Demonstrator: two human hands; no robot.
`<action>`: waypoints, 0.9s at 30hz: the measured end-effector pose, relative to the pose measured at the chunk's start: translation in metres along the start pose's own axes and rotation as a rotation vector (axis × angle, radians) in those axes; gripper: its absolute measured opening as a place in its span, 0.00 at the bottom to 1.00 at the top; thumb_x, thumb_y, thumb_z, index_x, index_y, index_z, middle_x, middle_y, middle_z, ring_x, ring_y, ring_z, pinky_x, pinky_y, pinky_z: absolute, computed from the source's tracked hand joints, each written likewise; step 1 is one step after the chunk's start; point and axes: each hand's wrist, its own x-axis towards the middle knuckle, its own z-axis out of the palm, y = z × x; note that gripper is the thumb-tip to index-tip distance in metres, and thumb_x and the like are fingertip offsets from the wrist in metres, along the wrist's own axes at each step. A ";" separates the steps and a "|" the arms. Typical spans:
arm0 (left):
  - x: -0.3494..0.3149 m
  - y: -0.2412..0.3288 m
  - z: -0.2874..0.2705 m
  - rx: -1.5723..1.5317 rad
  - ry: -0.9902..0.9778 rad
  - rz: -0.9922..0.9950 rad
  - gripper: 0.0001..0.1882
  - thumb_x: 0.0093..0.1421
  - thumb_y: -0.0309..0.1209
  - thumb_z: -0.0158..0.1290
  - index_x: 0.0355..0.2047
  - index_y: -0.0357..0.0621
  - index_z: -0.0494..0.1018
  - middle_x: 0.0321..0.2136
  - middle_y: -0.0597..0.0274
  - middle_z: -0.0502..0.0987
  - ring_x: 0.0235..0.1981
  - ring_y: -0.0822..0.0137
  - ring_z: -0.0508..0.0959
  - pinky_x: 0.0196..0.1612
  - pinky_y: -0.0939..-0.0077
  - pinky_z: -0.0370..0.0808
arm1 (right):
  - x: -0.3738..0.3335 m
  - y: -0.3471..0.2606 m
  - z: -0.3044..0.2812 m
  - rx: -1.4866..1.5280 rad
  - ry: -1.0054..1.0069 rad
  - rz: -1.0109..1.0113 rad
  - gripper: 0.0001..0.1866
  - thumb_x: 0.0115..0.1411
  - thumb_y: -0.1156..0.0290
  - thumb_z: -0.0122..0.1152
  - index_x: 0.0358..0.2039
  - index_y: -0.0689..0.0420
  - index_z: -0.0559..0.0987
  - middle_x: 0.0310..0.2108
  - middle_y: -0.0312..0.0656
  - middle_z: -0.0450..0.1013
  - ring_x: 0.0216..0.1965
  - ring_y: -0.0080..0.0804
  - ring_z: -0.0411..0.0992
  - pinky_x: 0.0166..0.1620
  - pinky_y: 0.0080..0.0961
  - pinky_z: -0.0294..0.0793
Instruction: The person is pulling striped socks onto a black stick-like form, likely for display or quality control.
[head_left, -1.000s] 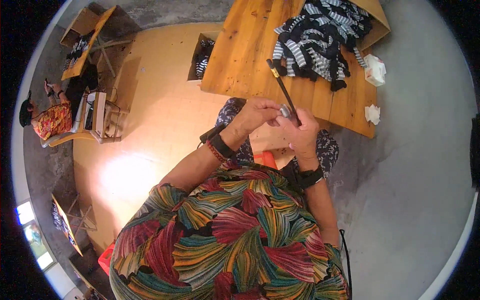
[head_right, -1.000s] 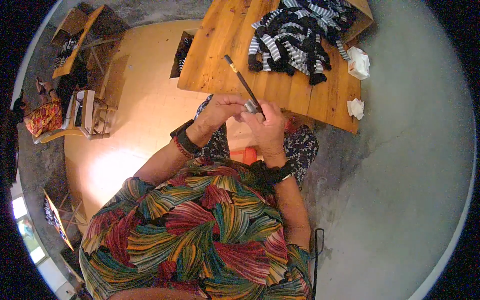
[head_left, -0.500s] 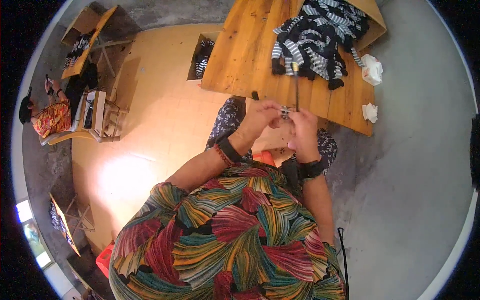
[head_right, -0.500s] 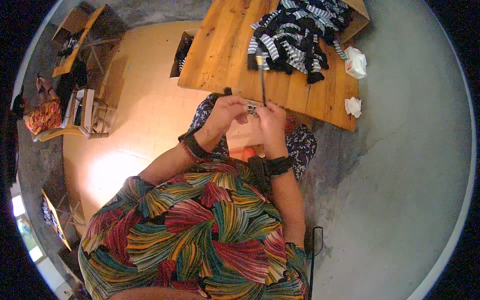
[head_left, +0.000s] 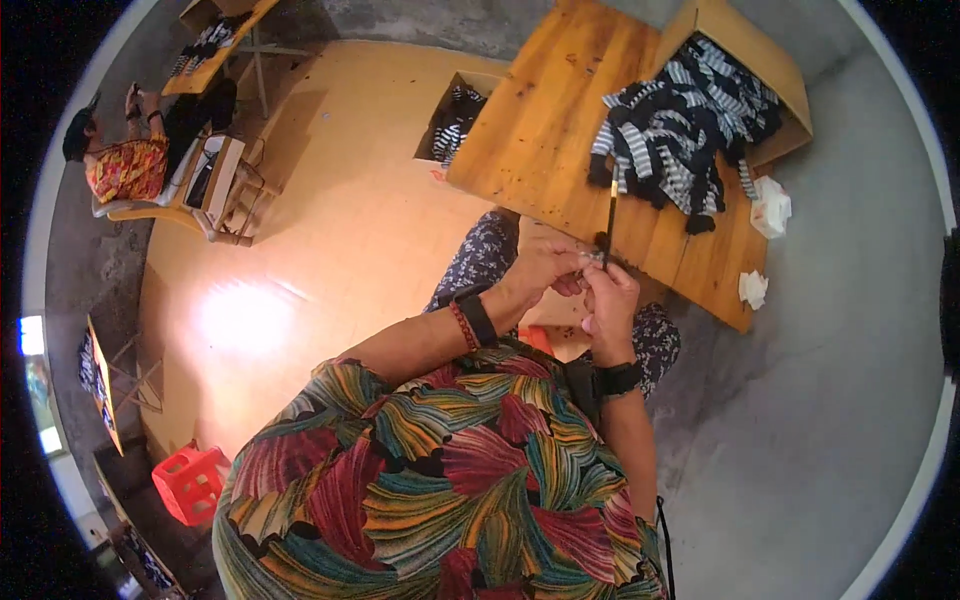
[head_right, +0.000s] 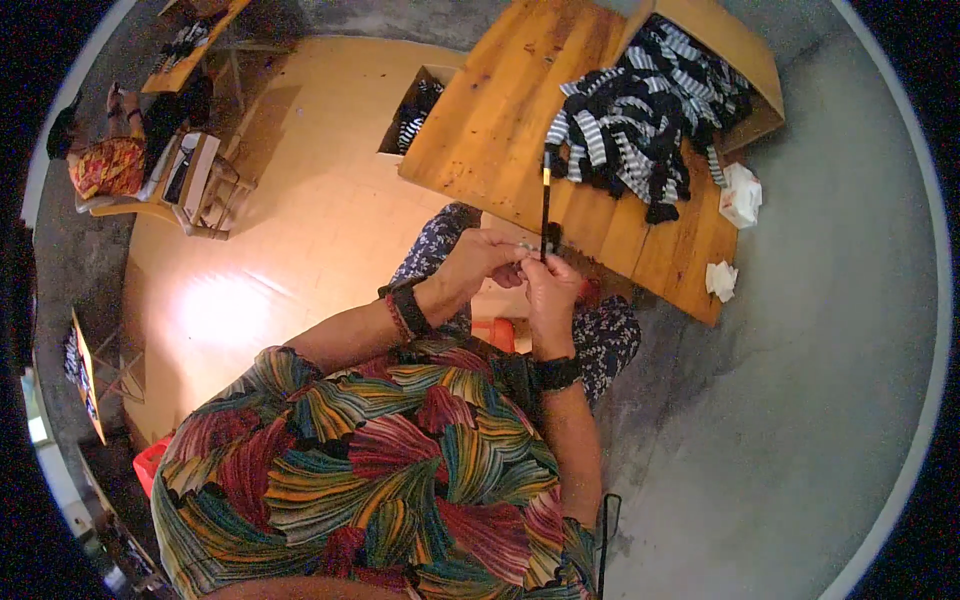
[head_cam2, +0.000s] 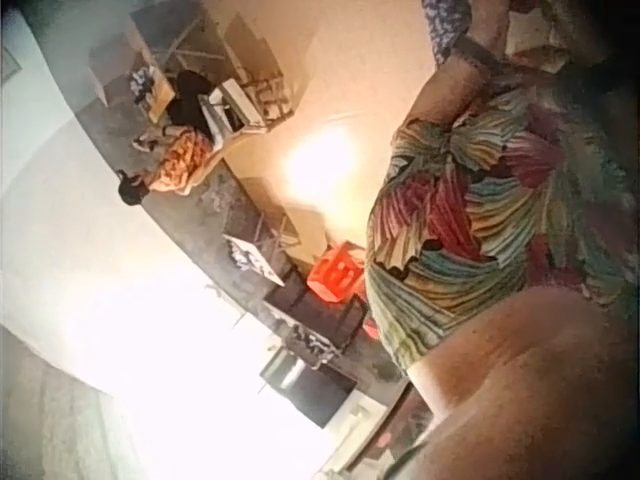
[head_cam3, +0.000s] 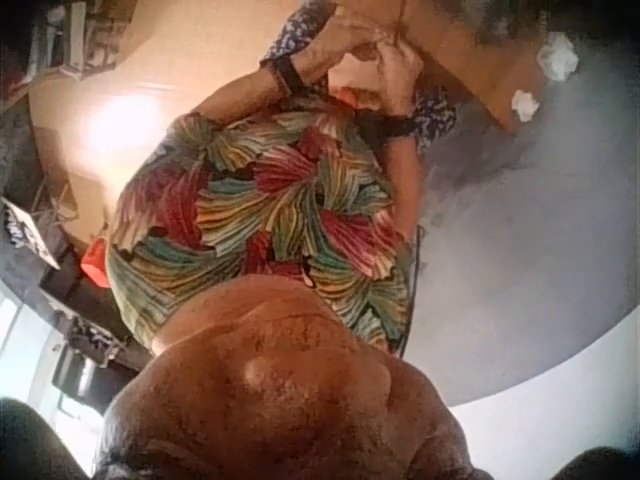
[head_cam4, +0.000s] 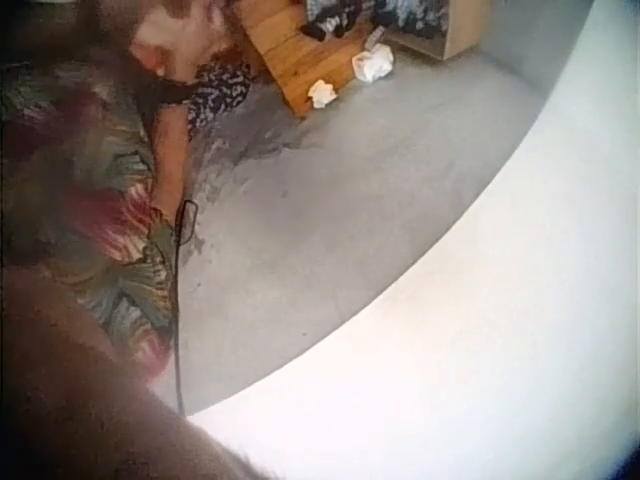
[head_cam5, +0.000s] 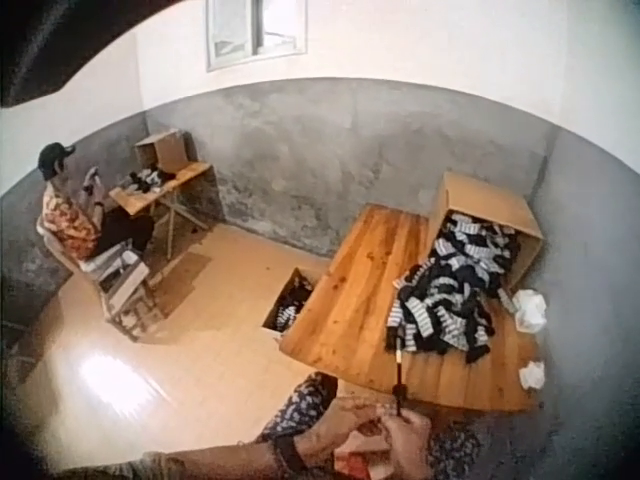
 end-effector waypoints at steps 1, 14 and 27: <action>0.002 -0.003 -0.003 -0.005 0.007 0.009 0.09 0.54 0.32 0.52 0.28 0.37 0.74 0.19 0.65 0.74 0.18 0.75 0.73 0.23 0.84 0.70 | 0.000 0.001 -0.001 0.047 -0.014 0.021 0.03 0.50 0.75 0.54 0.23 0.61 0.74 0.16 0.29 0.65 0.13 0.12 0.55 0.16 0.12 0.50; 0.008 -0.007 -0.009 0.547 0.045 0.337 0.07 0.51 0.23 0.47 0.29 0.32 0.72 0.18 0.62 0.72 0.15 0.75 0.71 0.18 0.82 0.69 | 0.014 0.025 0.001 -0.028 0.044 -0.222 0.04 0.51 0.72 0.54 0.22 0.58 0.73 0.15 0.28 0.63 0.13 0.12 0.54 0.15 0.12 0.50; 0.016 -0.001 -0.012 -0.101 0.017 -0.159 0.11 0.47 0.23 0.46 0.32 0.35 0.72 0.15 0.63 0.70 0.12 0.72 0.69 0.15 0.80 0.64 | 0.011 -0.010 -0.014 0.311 -0.299 0.226 0.04 0.52 0.71 0.50 0.25 0.58 0.70 0.14 0.31 0.60 0.11 0.18 0.52 0.16 0.17 0.52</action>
